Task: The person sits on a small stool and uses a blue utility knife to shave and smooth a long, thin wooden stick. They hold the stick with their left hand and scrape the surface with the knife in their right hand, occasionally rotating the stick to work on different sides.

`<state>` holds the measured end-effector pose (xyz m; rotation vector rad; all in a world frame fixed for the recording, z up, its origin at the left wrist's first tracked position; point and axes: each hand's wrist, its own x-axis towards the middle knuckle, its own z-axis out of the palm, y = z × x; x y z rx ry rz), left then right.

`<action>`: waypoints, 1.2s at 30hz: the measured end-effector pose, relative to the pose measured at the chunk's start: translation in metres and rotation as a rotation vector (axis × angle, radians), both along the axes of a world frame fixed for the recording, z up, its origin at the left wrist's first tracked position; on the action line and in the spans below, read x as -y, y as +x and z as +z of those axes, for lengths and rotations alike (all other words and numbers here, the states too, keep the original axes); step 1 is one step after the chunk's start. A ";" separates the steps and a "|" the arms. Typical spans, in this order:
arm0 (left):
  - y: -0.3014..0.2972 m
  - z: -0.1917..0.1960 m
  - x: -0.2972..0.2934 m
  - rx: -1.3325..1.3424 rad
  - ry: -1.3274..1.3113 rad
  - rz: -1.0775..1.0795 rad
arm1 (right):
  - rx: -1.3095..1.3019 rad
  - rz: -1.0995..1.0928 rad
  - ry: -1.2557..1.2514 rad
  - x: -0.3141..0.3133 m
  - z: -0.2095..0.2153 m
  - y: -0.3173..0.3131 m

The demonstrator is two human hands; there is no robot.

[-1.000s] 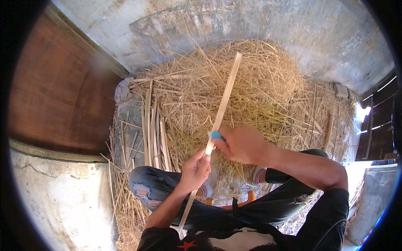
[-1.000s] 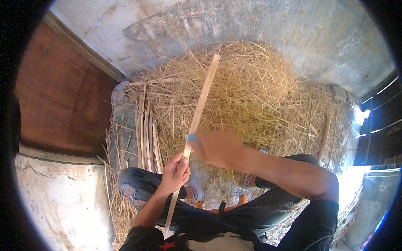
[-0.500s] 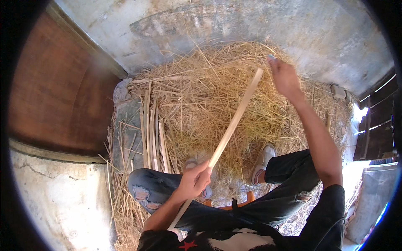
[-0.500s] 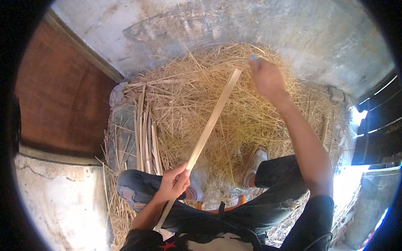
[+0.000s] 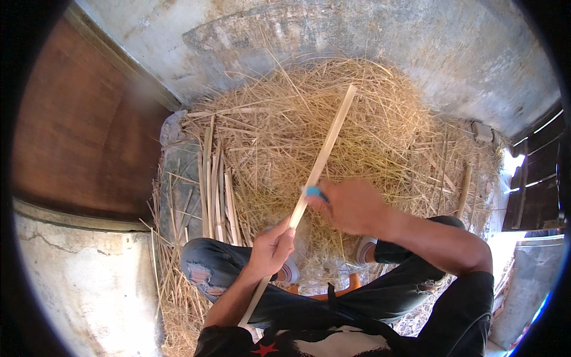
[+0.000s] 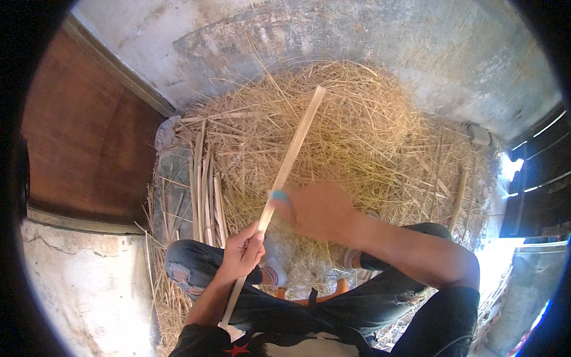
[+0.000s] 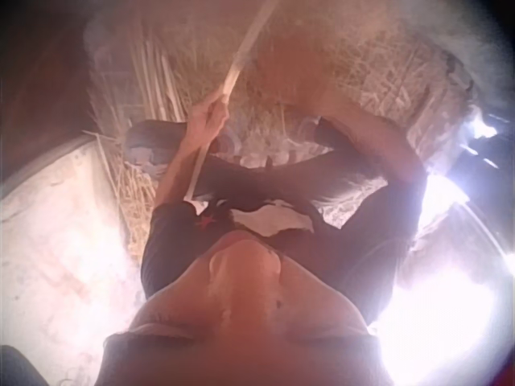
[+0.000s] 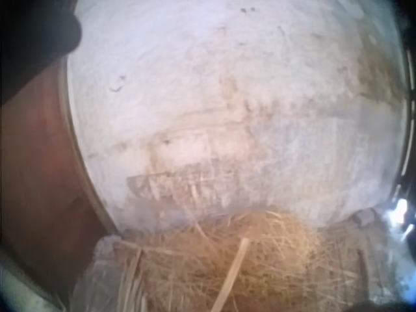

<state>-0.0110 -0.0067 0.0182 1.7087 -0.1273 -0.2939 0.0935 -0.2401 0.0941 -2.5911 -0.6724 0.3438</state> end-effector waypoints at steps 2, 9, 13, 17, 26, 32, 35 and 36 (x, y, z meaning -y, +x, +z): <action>0.001 -0.003 -0.001 0.035 0.044 0.013 | 0.018 0.014 -0.025 0.002 -0.005 0.001; -0.005 -0.015 -0.012 0.142 0.104 0.048 | 0.067 -0.269 -0.045 0.025 -0.013 0.067; -0.013 -0.010 -0.011 0.156 0.102 -0.046 | 0.125 -0.607 0.067 0.076 -0.007 0.116; -0.017 -0.006 -0.008 0.242 0.053 -0.126 | 0.234 -0.837 0.239 0.140 -0.010 0.139; -0.017 -0.014 -0.011 0.198 -0.008 -0.080 | -0.332 -0.649 0.895 0.069 -0.012 0.088; -0.013 -0.014 -0.008 0.027 -0.073 -0.026 | -0.376 -0.602 0.887 0.033 -0.031 0.068; -0.012 -0.013 -0.005 -0.007 -0.043 0.010 | -0.293 -0.530 0.669 0.030 -0.035 0.058; -0.010 -0.015 -0.004 0.015 -0.043 0.014 | -0.279 -0.488 0.612 0.027 -0.035 0.055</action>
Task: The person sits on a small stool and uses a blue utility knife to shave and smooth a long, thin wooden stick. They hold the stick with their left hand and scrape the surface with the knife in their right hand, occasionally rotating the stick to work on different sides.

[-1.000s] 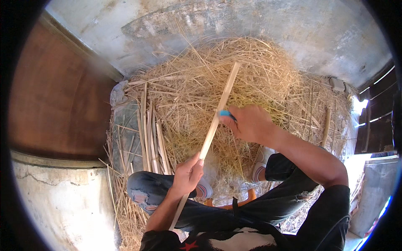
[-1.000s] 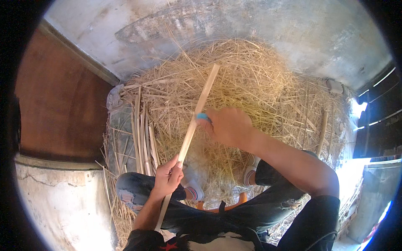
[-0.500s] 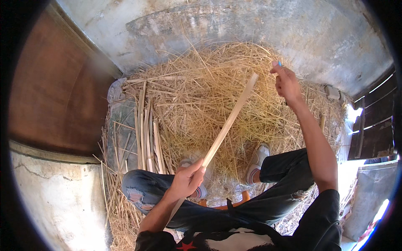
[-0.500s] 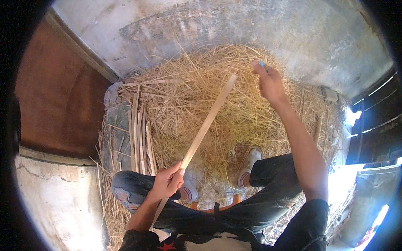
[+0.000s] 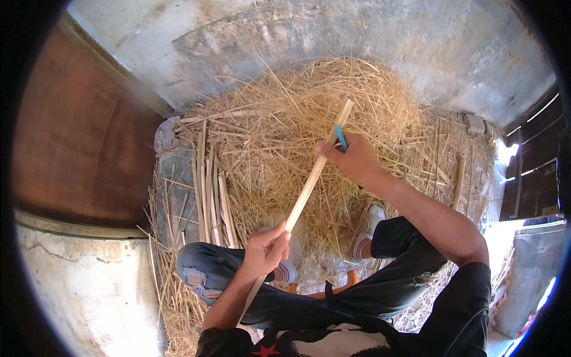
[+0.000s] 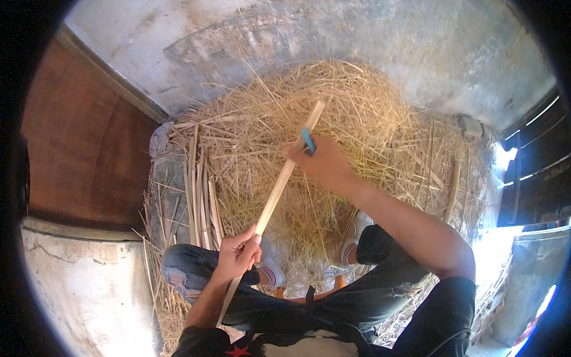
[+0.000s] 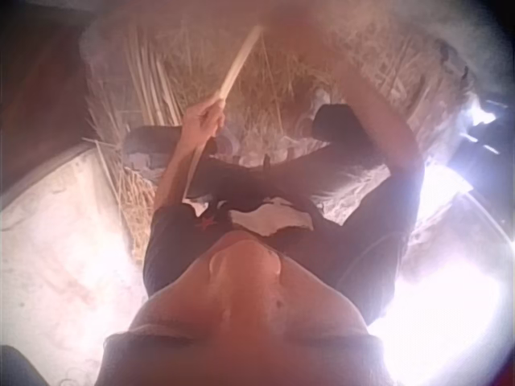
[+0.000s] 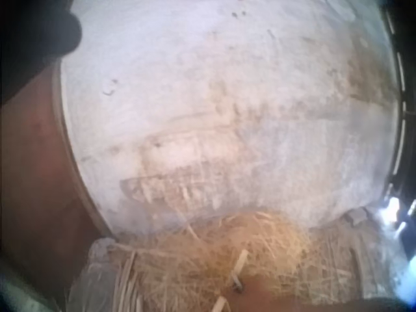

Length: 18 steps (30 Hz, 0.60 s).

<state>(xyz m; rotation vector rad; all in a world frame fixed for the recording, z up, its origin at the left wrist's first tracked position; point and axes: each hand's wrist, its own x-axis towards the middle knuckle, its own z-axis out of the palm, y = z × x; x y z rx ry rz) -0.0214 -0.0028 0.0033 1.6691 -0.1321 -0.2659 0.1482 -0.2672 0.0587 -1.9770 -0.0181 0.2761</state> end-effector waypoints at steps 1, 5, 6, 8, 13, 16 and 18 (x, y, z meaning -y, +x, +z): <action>0.001 -0.001 0.001 0.022 0.000 0.006 | 0.014 0.046 -0.053 -0.003 0.000 -0.003; 0.005 0.007 0.006 -0.056 0.059 0.055 | 0.041 0.214 -0.067 -0.020 -0.009 -0.022; 0.006 0.007 0.006 -0.059 0.061 0.061 | 0.015 0.223 -0.081 -0.025 -0.010 -0.027; 0.007 0.004 0.005 -0.029 0.049 0.056 | -0.035 0.241 -0.108 -0.032 -0.012 -0.035; 0.006 -0.006 0.000 0.034 0.020 0.060 | 0.018 0.227 -0.001 -0.033 -0.007 -0.031; 0.009 0.000 0.007 0.178 0.129 0.060 | 0.049 0.093 -0.005 -0.027 -0.003 -0.017; 0.011 0.009 0.008 0.223 0.234 0.027 | 0.043 -0.004 -0.036 -0.016 -0.004 -0.003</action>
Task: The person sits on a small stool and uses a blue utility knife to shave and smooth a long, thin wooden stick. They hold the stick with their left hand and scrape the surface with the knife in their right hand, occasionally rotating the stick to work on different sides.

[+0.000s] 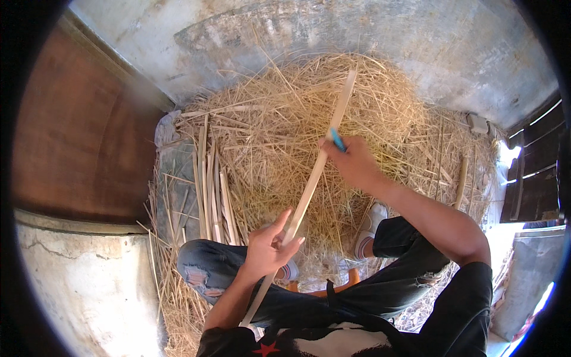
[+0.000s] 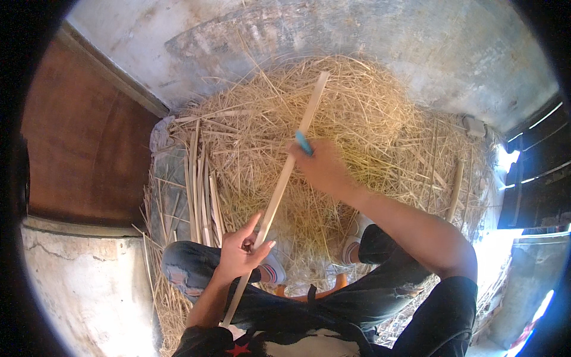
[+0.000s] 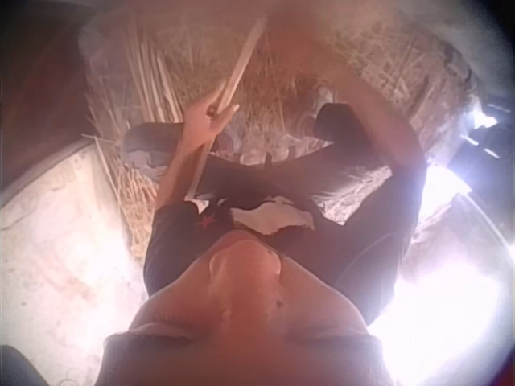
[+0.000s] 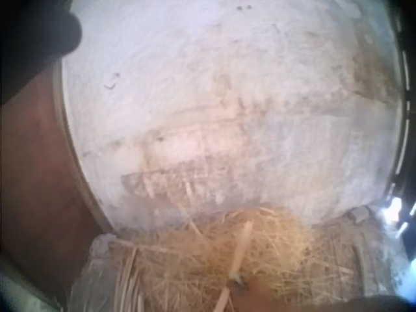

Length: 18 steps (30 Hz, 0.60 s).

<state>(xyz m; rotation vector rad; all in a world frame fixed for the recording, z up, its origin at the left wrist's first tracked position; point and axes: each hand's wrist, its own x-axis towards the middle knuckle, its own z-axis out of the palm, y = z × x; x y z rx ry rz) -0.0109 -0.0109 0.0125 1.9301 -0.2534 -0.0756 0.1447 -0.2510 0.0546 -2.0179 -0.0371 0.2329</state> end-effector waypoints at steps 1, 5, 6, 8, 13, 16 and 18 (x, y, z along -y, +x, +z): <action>0.001 0.002 0.000 0.021 0.053 -0.016 | -0.023 -0.032 -0.013 0.008 0.000 0.009; -0.001 -0.015 -0.009 0.066 0.033 -0.059 | -0.021 0.005 -0.010 0.010 0.003 0.011; -0.001 -0.013 -0.007 0.032 0.008 -0.058 | -0.033 0.073 -0.010 0.008 0.004 0.008; 0.000 -0.012 -0.007 0.005 -0.011 -0.064 | -0.056 0.207 -0.009 -0.001 0.003 -0.003; 0.001 0.002 0.005 -0.272 -0.160 0.036 | 0.088 0.463 -0.258 -0.016 -0.004 -0.040; 0.004 0.012 0.007 -0.389 -0.168 0.085 | 0.154 0.543 -0.401 -0.023 0.004 -0.055; 0.005 0.009 0.004 -0.406 -0.217 0.067 | 0.157 0.567 -0.460 -0.025 0.004 -0.061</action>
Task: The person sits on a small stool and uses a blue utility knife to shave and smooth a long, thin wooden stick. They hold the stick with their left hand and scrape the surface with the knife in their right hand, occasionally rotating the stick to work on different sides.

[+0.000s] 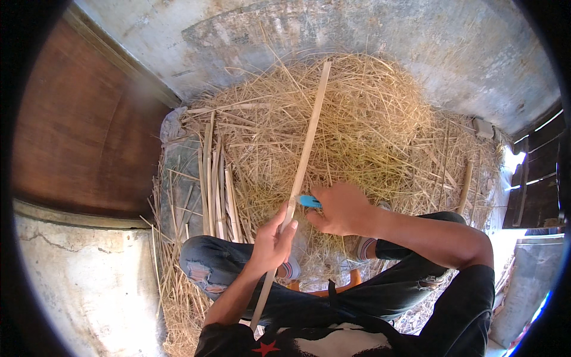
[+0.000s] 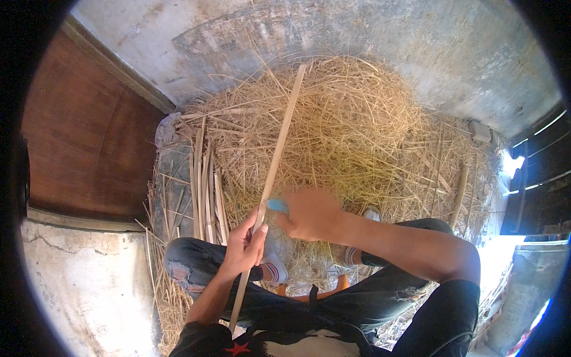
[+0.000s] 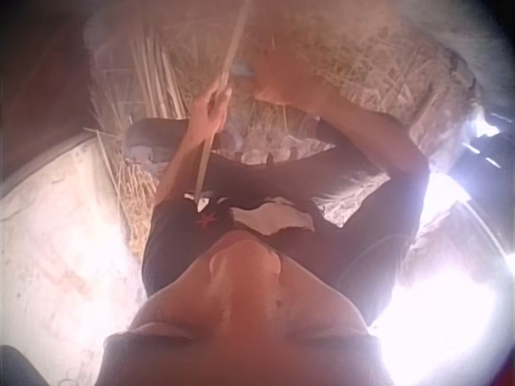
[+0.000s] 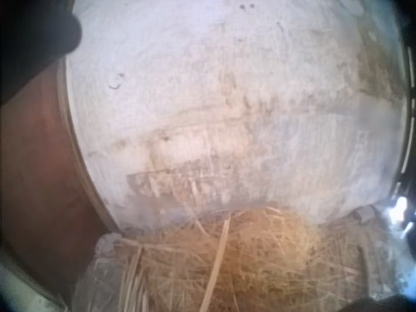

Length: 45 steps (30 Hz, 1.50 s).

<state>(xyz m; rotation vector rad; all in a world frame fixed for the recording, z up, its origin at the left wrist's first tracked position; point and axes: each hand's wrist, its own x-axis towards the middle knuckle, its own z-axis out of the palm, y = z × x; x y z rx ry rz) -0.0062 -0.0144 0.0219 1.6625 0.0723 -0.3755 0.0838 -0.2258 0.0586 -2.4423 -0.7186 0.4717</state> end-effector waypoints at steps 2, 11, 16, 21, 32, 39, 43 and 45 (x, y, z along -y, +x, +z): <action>0.000 -0.001 0.000 0.002 -0.021 0.002 | -0.031 0.007 -0.032 -0.002 -0.008 -0.002; -0.002 0.000 0.003 0.002 0.106 0.017 | 0.151 0.046 -0.219 -0.011 -0.028 0.018; 0.000 -0.005 0.002 0.042 0.162 0.074 | 0.290 -0.009 -0.249 -0.013 -0.037 0.036; -0.039 -0.018 0.000 0.429 0.230 -0.151 | 0.173 -0.496 -0.607 0.074 -0.014 0.143; -0.035 -0.001 -0.019 0.591 0.204 -0.125 | 0.259 -1.019 -0.339 0.197 -0.017 0.172; -0.036 0.025 -0.017 0.555 0.290 -0.102 | 0.410 -0.879 0.028 0.130 0.039 0.158; -0.070 0.039 -0.014 0.589 0.377 -0.056 | 0.649 -0.797 0.406 0.114 0.086 0.099; -0.093 0.035 -0.018 0.670 0.415 -0.039 | 0.596 -0.824 0.666 0.114 0.089 0.055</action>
